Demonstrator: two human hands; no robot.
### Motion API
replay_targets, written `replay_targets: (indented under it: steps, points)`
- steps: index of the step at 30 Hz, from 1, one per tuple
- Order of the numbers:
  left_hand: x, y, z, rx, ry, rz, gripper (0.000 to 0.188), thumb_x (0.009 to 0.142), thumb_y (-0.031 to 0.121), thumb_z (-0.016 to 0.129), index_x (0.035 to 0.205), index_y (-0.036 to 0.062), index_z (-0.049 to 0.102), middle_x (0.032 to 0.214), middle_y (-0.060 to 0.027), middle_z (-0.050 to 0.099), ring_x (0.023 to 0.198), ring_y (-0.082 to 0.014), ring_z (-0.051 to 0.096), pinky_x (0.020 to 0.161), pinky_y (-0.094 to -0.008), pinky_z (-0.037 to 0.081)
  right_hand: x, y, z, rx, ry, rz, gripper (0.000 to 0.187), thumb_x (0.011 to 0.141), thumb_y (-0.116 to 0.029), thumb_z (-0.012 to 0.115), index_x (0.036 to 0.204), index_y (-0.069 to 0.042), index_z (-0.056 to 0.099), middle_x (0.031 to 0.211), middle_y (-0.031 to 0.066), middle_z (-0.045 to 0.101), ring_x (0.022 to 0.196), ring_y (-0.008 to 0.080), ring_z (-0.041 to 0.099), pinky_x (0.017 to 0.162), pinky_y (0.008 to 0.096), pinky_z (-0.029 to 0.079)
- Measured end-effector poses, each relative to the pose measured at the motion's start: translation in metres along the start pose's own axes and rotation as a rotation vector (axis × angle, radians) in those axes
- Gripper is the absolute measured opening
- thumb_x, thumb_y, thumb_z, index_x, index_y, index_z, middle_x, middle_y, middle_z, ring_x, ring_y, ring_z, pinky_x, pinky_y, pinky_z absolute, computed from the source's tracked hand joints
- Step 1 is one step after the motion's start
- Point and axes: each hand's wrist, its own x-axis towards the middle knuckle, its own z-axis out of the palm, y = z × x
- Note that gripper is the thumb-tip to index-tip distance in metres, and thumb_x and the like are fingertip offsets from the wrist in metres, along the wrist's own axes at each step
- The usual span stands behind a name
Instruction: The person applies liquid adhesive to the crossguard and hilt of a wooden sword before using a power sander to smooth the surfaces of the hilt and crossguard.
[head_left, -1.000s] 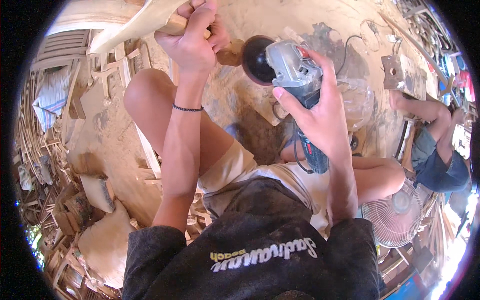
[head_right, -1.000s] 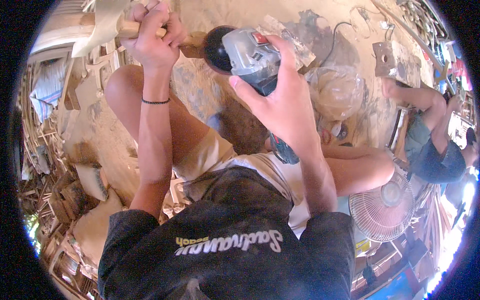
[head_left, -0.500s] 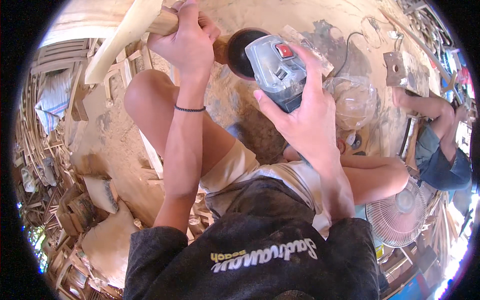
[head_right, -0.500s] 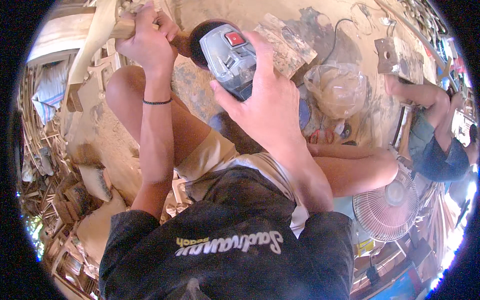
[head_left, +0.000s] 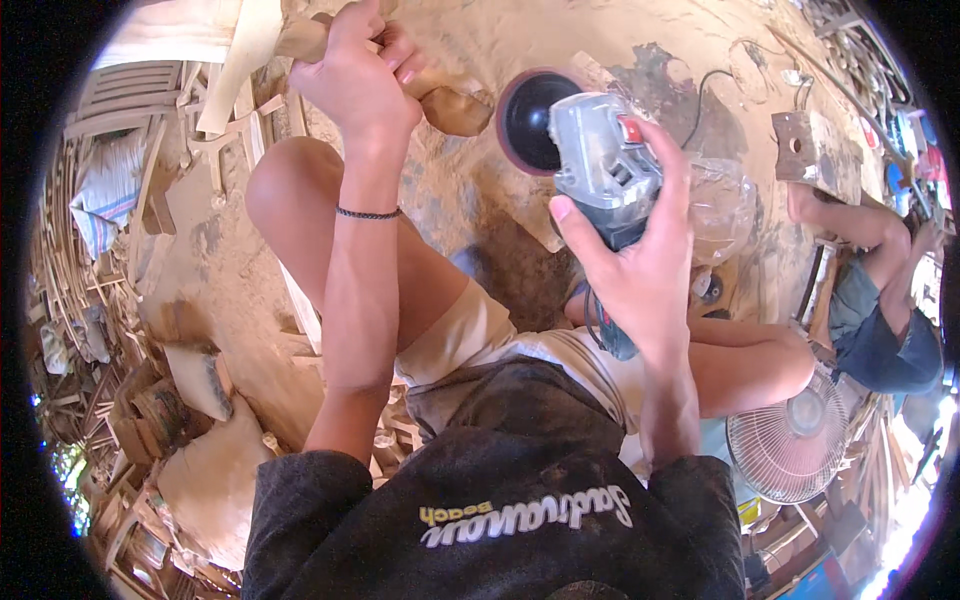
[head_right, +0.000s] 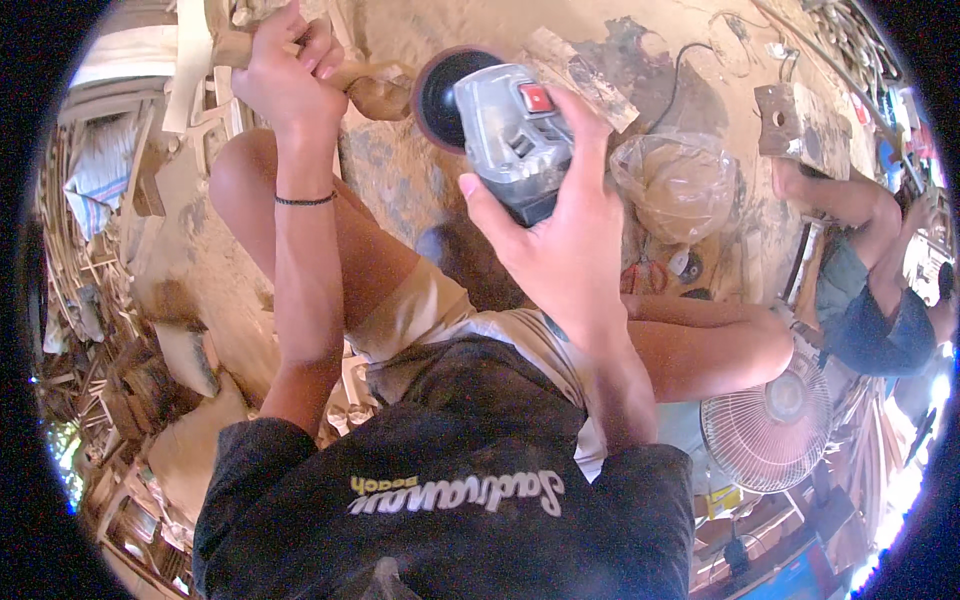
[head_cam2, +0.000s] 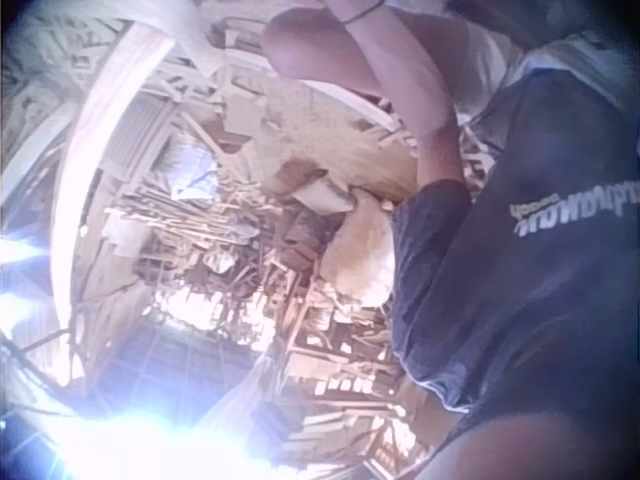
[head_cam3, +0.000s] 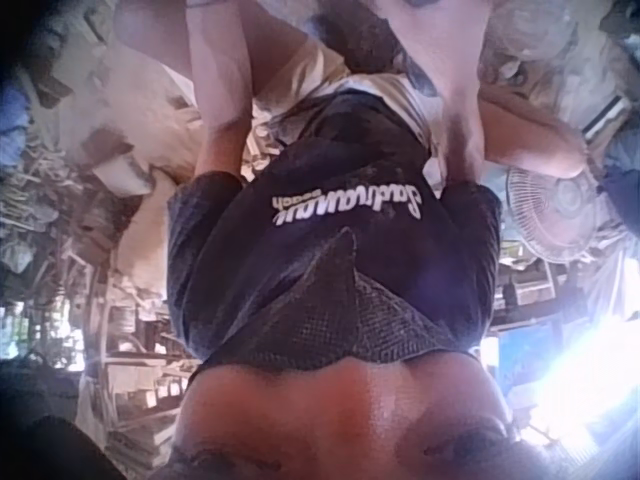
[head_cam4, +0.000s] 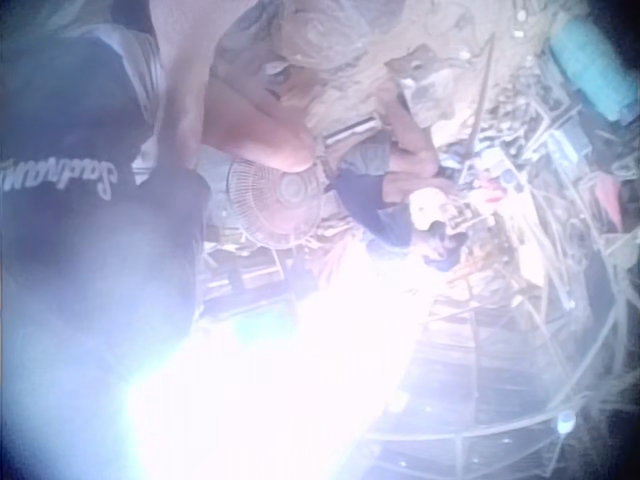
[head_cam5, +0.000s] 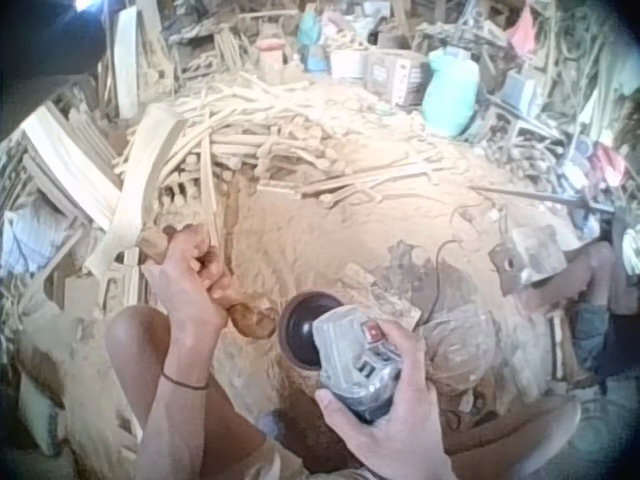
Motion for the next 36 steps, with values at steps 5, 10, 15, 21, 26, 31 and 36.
replay_targets:
  steps: [5, 10, 15, 21, 26, 31, 36]
  points:
    - [0.016, -0.010, -0.017, -0.046, -0.045, -0.094, 0.021, 0.092, 0.019, 0.066, 0.079, 0.0145, 0.050, 0.066, 0.0029, 0.042, 0.046, -0.0082, 0.035, 0.040, -0.0251, 0.027, 0.004, -0.005, 0.010, 0.115, -0.036, 0.051, 0.083, 0.081, -0.022, 0.089, 0.150, -0.013, 0.043, 0.116, 0.0228, 0.074, 0.105, 0.0428, 0.075, 0.088, 0.0476, 0.060]
    - [0.018, -0.012, -0.022, -0.056, -0.105, -0.065, 0.020, 0.094, 0.020, 0.063, 0.079, 0.0139, 0.052, 0.067, 0.0035, 0.042, 0.046, -0.0078, 0.034, 0.041, -0.0250, 0.027, 0.009, -0.016, 0.004, 0.022, -0.079, 0.024, 0.081, 0.082, -0.025, 0.088, 0.149, -0.013, 0.043, 0.115, 0.0241, 0.074, 0.103, 0.0447, 0.074, 0.086, 0.0491, 0.060]
    - [0.014, -0.007, -0.016, -0.049, -0.077, -0.052, 0.020, 0.094, 0.019, 0.064, 0.079, 0.0136, 0.051, 0.065, 0.0047, 0.040, 0.046, -0.0078, 0.033, 0.041, -0.0247, 0.027, 0.006, -0.015, -0.002, -0.028, -0.100, 0.107, 0.080, 0.083, -0.026, 0.088, 0.149, -0.013, 0.044, 0.113, 0.0235, 0.074, 0.100, 0.0444, 0.075, 0.083, 0.0488, 0.061]
    - [0.019, -0.009, -0.023, -0.081, -0.085, -0.101, 0.020, 0.092, 0.020, 0.066, 0.078, 0.0138, 0.052, 0.063, 0.0052, 0.039, 0.046, -0.0076, 0.034, 0.040, -0.0247, 0.026, 0.006, -0.009, -0.001, 0.056, -0.069, 0.075, 0.080, 0.083, -0.027, 0.088, 0.149, -0.014, 0.044, 0.114, 0.0227, 0.074, 0.101, 0.0439, 0.075, 0.083, 0.0483, 0.061]
    - [0.017, -0.006, -0.020, -0.043, -0.056, -0.093, 0.022, 0.091, 0.020, 0.066, 0.076, 0.0147, 0.051, 0.063, 0.0056, 0.040, 0.045, -0.0068, 0.033, 0.040, -0.0243, 0.025, 0.013, -0.011, 0.003, 0.041, -0.108, 0.049, 0.080, 0.084, -0.030, 0.087, 0.149, -0.014, 0.044, 0.116, 0.0225, 0.074, 0.104, 0.0443, 0.074, 0.088, 0.0486, 0.059]
    - [0.016, -0.004, -0.022, -0.051, -0.097, -0.044, 0.024, 0.092, 0.019, 0.065, 0.074, 0.0151, 0.050, 0.065, 0.0056, 0.041, 0.046, -0.0058, 0.033, 0.039, -0.0237, 0.023, 0.009, -0.010, -0.010, 0.104, -0.154, 0.239, 0.078, 0.084, -0.028, 0.087, 0.149, -0.013, 0.045, 0.120, 0.0230, 0.072, 0.110, 0.0421, 0.073, 0.091, 0.0471, 0.058]
    - [0.032, -0.004, -0.044, -0.195, -0.318, -0.090, 0.024, 0.094, 0.022, 0.064, 0.078, 0.0136, 0.049, 0.068, 0.0052, 0.042, 0.046, -0.0070, 0.033, 0.038, -0.0245, 0.025, -0.002, -0.003, -0.018, 0.011, -0.060, 0.126, 0.079, 0.084, -0.021, 0.088, 0.149, -0.010, 0.046, 0.123, 0.0199, 0.071, 0.110, 0.0329, 0.073, 0.095, 0.0425, 0.057]
